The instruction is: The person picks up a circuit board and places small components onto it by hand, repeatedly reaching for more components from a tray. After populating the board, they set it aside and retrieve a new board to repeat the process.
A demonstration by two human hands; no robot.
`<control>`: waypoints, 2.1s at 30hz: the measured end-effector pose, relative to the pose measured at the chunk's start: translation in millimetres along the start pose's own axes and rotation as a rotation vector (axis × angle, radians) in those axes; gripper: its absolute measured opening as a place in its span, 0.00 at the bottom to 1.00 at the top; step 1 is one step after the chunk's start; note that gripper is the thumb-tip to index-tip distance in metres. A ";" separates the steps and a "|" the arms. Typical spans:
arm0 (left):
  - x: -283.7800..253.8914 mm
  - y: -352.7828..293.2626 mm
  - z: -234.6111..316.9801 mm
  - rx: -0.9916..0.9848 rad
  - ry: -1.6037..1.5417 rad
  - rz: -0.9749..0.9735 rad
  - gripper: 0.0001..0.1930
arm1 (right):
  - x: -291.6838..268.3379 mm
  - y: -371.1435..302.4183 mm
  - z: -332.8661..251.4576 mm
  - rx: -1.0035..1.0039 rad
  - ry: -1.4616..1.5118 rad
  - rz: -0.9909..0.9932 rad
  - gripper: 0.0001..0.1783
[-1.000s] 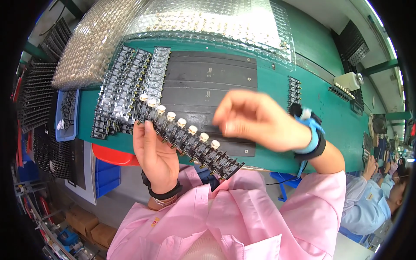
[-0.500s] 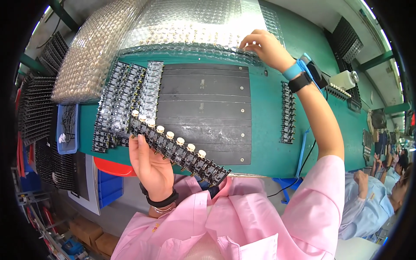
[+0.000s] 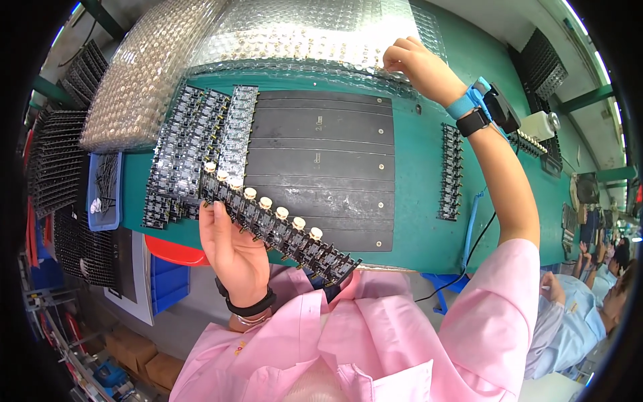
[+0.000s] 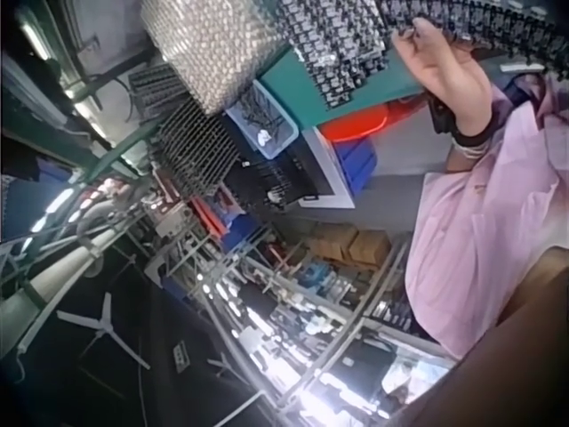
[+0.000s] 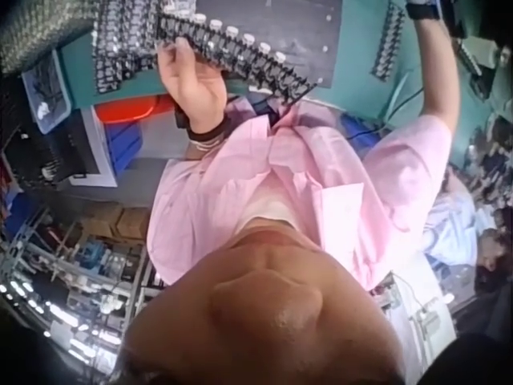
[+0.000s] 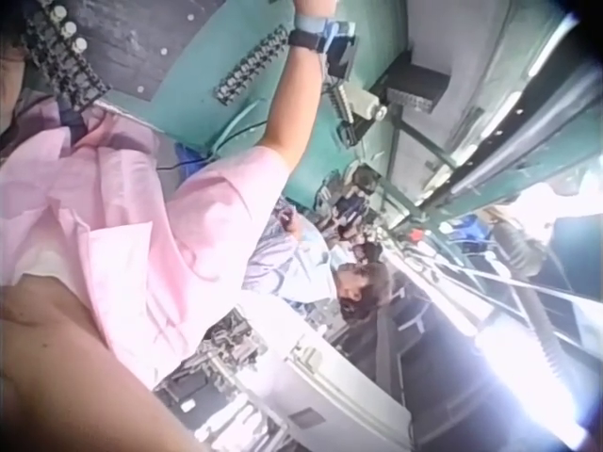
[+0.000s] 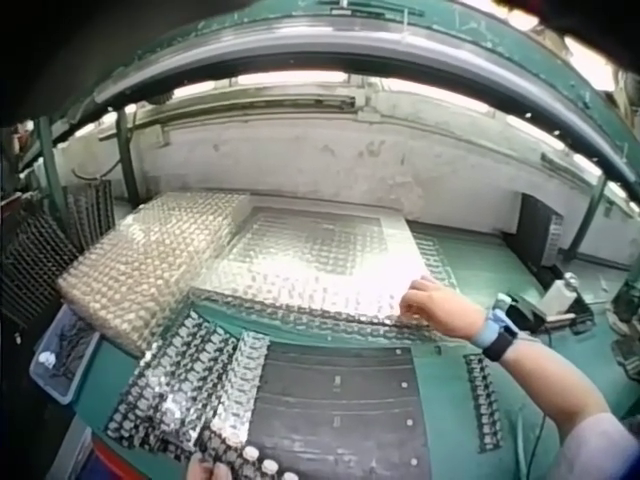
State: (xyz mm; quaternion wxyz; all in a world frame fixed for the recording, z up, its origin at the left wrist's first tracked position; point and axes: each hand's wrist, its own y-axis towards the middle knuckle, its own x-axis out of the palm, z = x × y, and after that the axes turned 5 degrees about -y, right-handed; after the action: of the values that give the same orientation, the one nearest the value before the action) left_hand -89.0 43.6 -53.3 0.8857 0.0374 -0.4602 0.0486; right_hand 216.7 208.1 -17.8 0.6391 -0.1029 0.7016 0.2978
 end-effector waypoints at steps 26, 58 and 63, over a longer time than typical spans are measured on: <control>-0.4 -1.3 1.9 -0.003 -0.029 -0.036 0.08 | -6.3 0.0 -0.7 -0.149 -0.157 -0.052 0.06; -12.7 -0.2 1.6 -0.005 -0.056 -0.108 0.08 | -6.7 -25.2 -72.8 -0.046 0.013 -0.034 0.04; -4.8 -2.3 2.3 0.009 0.003 -0.033 0.08 | 4.3 -43.2 -98.1 -0.135 0.141 -0.144 0.06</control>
State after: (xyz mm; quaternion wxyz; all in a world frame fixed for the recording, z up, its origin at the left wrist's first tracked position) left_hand -93.3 40.8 -56.0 0.8870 0.0487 -0.4577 0.0359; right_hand 156.7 120.7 -33.7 0.5996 -0.2162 0.7140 0.2897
